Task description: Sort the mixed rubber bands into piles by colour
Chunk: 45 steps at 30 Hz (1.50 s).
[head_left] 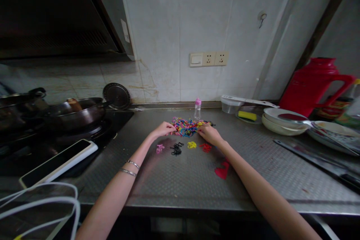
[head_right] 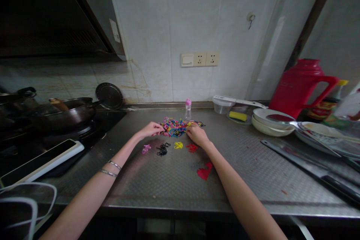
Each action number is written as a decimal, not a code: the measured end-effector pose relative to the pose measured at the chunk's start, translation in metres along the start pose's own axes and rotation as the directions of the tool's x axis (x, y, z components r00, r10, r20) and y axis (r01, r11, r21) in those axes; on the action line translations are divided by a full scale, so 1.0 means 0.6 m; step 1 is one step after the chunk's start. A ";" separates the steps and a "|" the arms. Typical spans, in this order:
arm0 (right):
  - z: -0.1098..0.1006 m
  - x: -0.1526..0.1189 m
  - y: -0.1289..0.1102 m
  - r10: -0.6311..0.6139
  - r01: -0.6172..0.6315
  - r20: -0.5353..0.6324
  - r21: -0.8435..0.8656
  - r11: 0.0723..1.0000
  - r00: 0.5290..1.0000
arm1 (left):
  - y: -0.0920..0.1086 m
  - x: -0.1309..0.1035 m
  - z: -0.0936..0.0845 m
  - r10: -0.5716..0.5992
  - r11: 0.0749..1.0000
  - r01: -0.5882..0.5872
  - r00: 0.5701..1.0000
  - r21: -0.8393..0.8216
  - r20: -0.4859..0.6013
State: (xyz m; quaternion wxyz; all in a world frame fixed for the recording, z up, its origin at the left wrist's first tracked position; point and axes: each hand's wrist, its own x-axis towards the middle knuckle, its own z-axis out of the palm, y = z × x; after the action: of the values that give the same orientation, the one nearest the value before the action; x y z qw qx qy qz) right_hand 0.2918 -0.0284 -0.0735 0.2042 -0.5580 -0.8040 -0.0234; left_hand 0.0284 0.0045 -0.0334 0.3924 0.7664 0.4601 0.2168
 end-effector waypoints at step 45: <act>-0.016 0.003 -0.015 -0.177 0.149 0.069 0.299 0.943 0.982 | -0.033 0.022 0.029 0.221 0.950 -0.174 0.961 0.260 -0.164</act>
State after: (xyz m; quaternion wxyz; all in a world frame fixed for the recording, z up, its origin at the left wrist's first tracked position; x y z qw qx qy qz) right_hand 0.2860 -0.0328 -0.0627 0.2432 -0.4536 -0.8509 0.1053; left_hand 0.0363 0.0147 -0.0601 0.2258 0.8268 0.4391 0.2695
